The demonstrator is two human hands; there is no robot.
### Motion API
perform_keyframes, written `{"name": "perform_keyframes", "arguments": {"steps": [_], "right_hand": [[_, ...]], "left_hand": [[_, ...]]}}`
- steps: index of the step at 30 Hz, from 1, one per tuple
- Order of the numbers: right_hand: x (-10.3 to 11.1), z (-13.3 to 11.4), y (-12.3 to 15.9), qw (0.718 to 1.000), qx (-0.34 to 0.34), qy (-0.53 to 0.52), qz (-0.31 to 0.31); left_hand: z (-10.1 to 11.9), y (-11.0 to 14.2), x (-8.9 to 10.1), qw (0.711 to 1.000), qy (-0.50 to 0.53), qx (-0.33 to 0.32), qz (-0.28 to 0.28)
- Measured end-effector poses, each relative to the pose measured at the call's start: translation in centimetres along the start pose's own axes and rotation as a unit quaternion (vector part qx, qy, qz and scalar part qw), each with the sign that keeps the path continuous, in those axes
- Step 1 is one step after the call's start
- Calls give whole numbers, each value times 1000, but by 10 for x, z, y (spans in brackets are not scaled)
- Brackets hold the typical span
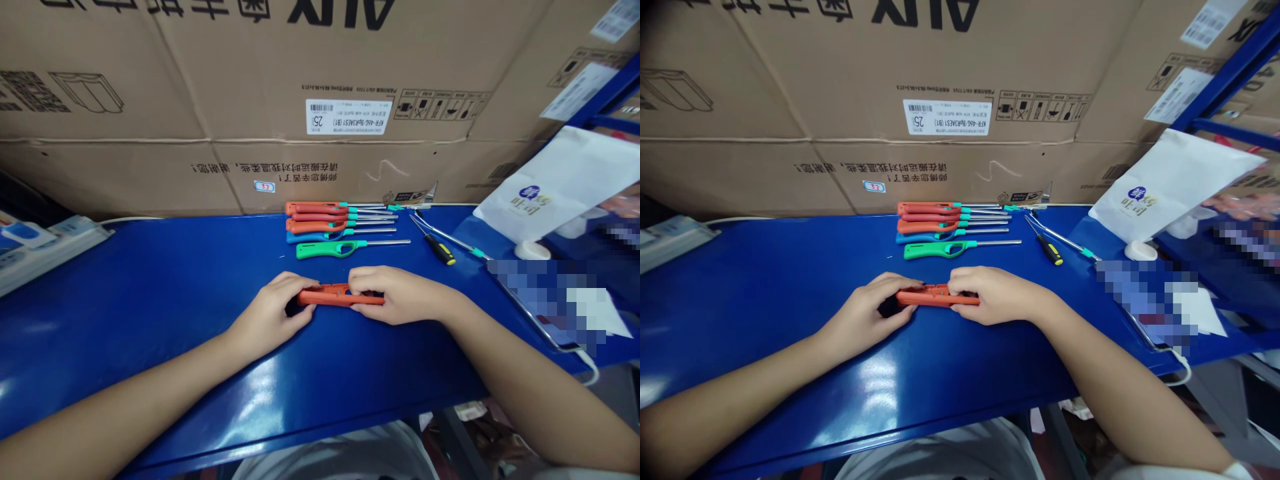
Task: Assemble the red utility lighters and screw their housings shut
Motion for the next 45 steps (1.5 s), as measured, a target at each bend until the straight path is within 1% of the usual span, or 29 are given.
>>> {"name": "perform_keyframes", "arguments": {"steps": [5, 11, 15, 20, 23, 26, 29, 34, 40, 45], "right_hand": [[6, 1, 5, 1000, 2, -10, 6], [-1, 0, 5, 997, -17, 71, -23], [-1, 0, 5, 996, -20, 85, -26], [2, -2, 7, 998, -12, 58, -14], [3, -6, 7, 1000, 7, 28, 0], [5, -3, 6, 1000, -3, 25, 20], [2, 5, 5, 999, -25, 36, 21], [4, 13, 4, 996, -39, 74, 17], [9, 17, 6, 994, -52, 91, 12], [12, 21, 6, 990, -58, 120, 35]], "left_hand": [[-2, 0, 1, 1000, -3, 0, -1], [-5, -2, 2, 1000, 20, -9, 1], [-5, -2, 3, 999, 30, -10, 5], [4, -2, 4, 998, 54, -27, -20], [9, -3, 6, 998, 51, -32, -10], [12, -4, 4, 999, 29, -39, -2], [12, -3, -1, 999, 7, -44, -14], [10, 1, -9, 997, -20, -45, -54], [13, 3, -9, 996, -20, -53, -61], [16, 3, -11, 995, -18, -52, -83]]}}
Point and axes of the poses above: each hand's wrist, its own y-axis away from the middle knuckle, its own x-axis out of the back of the hand, z = x × y, the point moved 9 cm from there along -y, towards the middle knuckle, and after that the axes turned 11 degrees about y, right-handed, at the moved point
